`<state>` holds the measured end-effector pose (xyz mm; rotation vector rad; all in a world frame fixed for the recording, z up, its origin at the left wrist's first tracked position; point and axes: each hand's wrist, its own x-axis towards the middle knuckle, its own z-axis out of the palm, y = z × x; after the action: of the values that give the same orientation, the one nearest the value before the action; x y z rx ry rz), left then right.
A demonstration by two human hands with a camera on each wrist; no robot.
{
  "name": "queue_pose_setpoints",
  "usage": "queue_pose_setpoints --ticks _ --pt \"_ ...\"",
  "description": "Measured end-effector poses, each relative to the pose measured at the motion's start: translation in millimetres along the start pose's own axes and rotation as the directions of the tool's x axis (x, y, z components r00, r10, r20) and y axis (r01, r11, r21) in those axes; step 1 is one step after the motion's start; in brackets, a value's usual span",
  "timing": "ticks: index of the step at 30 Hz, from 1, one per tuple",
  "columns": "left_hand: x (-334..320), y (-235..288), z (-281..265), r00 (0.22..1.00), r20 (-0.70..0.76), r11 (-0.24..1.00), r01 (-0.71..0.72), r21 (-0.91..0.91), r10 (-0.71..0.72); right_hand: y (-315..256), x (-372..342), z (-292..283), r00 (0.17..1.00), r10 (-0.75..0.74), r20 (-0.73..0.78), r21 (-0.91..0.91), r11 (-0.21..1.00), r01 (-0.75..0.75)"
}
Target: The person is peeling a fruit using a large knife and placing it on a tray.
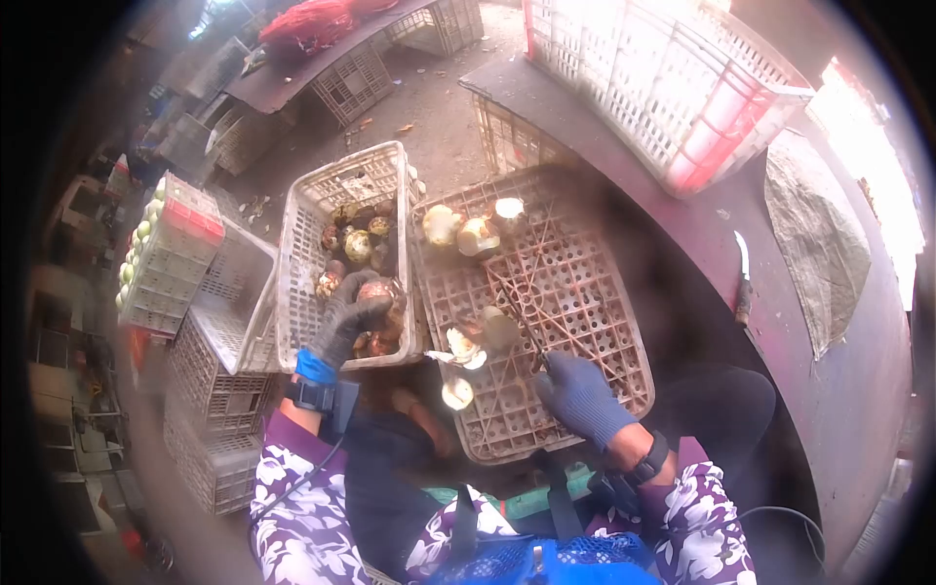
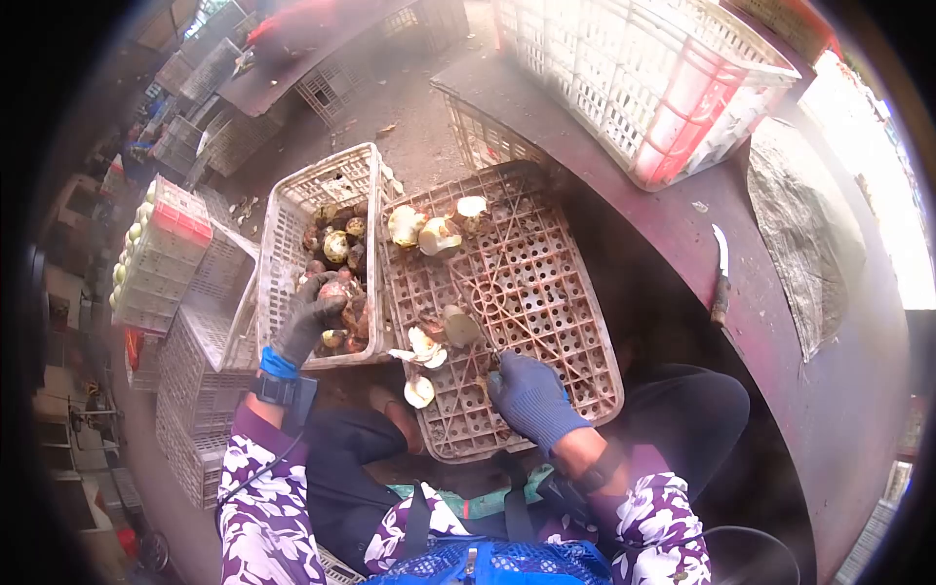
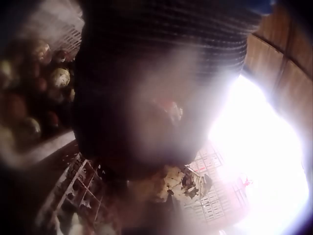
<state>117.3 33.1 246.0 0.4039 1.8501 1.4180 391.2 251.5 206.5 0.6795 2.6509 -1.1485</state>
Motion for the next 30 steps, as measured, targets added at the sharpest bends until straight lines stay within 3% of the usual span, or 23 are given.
queue_pose_setpoints --ticks 4,7,8,9,10,11,12,13,15,19,22,26,29,30 --pt "-22 -30 15 0.979 0.026 0.955 -0.192 -0.226 0.203 1 3 10 0.999 -0.035 0.023 0.069 0.997 0.033" --pt "-34 -55 25 0.992 0.050 0.782 -0.062 -0.621 0.119 -4 3 12 0.994 -0.039 0.099 0.101 0.994 0.029" --pt "-34 -59 29 0.975 0.032 0.907 -0.194 -0.374 0.222 -6 3 13 0.993 -0.033 0.112 0.169 0.986 0.014" --pt "-35 -56 37 0.946 0.013 0.942 -0.320 -0.097 0.323 -7 3 11 0.992 -0.039 0.123 0.174 0.985 0.017" --pt "-36 -49 40 0.956 -0.005 0.876 -0.271 -0.399 0.294 -8 3 9 0.990 -0.046 0.137 0.179 0.984 0.021" --pt "-39 -41 42 0.962 0.004 0.778 -0.218 -0.589 0.272 -10 4 6 0.987 -0.053 0.151 0.184 0.983 0.025" --pt "-43 -31 46 0.968 0.013 0.642 -0.156 -0.750 0.251 -27 -4 -15 0.955 0.061 0.291 0.320 0.934 -0.157" --pt "-48 -19 50 0.968 0.041 0.555 -0.107 -0.825 0.247 -25 -1 -13 0.962 0.042 0.270 0.292 0.948 -0.124" --pt "-51 -11 51 0.968 0.065 0.471 -0.059 -0.880 0.243 -16 4 -6 0.974 0.001 0.225 0.239 0.969 -0.056" --pt "-55 -8 50 0.969 -0.004 0.481 -0.125 -0.868 0.246 -16 0 4 0.980 -0.152 0.128 -0.002 0.988 0.154" --pt "-62 -8 47 0.974 0.028 0.380 -0.060 -0.923 0.223 -22 -9 0 0.972 -0.134 0.193 0.000 0.991 0.137" --pt "-71 4 50 0.990 -0.004 0.378 -0.058 -0.924 0.142 -16 -12 3 0.952 -0.239 0.189 0.066 0.971 0.231" --pt "-64 3 59 0.977 -0.060 0.594 -0.173 -0.785 0.206 -27 -23 -25 0.882 -0.112 0.458 0.204 0.979 0.018" --pt "-60 -3 58 0.976 -0.064 0.615 -0.180 -0.768 0.206 -24 -26 -25 0.880 -0.155 0.450 0.268 0.963 0.032"
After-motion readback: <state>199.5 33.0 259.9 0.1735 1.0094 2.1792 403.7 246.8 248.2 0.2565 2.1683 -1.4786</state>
